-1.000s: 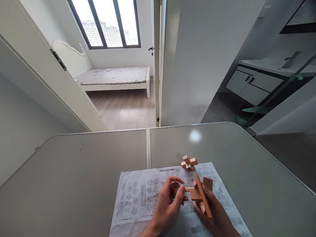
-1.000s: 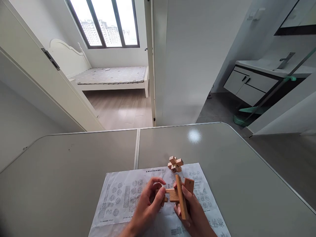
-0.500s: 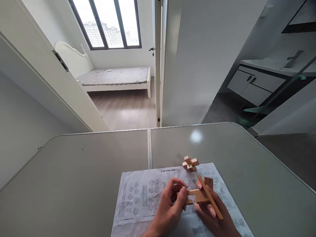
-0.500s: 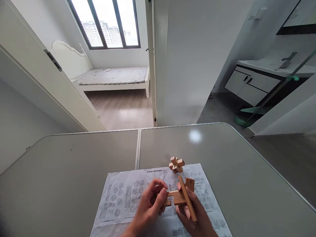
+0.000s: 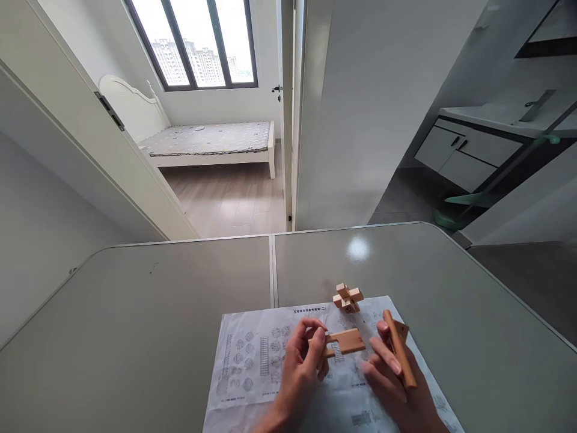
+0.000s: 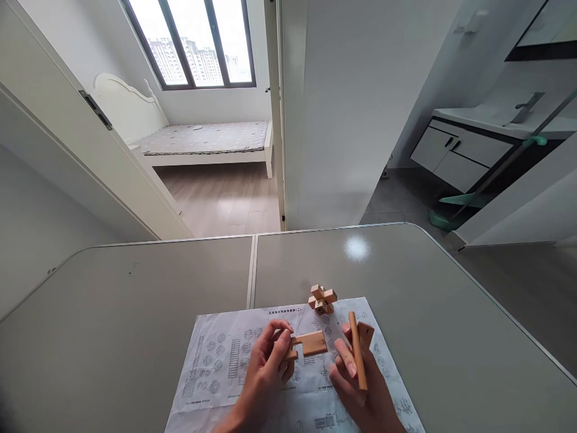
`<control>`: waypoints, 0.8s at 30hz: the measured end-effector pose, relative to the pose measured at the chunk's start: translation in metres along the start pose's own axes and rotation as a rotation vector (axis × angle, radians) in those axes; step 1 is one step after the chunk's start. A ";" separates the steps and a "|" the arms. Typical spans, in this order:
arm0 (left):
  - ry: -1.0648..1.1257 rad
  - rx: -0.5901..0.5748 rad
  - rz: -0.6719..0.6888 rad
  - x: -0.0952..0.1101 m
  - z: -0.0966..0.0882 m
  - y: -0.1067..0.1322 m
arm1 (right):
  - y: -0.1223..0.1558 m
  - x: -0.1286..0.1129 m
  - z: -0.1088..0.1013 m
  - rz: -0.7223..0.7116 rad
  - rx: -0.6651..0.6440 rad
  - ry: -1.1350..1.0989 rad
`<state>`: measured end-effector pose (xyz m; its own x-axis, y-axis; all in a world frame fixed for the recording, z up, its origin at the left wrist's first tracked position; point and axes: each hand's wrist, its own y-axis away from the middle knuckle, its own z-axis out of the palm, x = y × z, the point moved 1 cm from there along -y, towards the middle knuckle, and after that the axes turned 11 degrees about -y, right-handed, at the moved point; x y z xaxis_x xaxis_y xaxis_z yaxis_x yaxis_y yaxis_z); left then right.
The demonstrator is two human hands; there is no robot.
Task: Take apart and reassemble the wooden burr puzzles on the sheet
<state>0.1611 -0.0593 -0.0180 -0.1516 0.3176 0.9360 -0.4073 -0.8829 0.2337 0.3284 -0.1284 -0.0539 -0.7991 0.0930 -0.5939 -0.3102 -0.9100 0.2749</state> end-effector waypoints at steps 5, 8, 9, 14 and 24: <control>-0.028 0.026 0.007 0.000 -0.005 -0.004 | -0.006 -0.003 0.014 0.215 -0.044 -0.207; -0.036 -0.068 0.006 0.000 -0.001 -0.004 | -0.003 -0.001 0.017 0.322 -0.014 -0.207; -0.042 -0.097 0.004 0.001 0.000 -0.004 | -0.002 0.000 0.017 0.338 -0.004 -0.192; -0.112 -0.202 -0.008 0.004 0.004 -0.001 | 0.006 0.005 0.020 0.286 0.113 0.001; -0.366 -0.209 0.063 -0.006 0.010 0.006 | 0.011 0.010 0.038 0.005 0.054 0.413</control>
<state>0.1685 -0.0698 -0.0192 0.1320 0.0885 0.9873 -0.5870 -0.7956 0.1498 0.2977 -0.1224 -0.0281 -0.5304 -0.0914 -0.8428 -0.3424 -0.8864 0.3116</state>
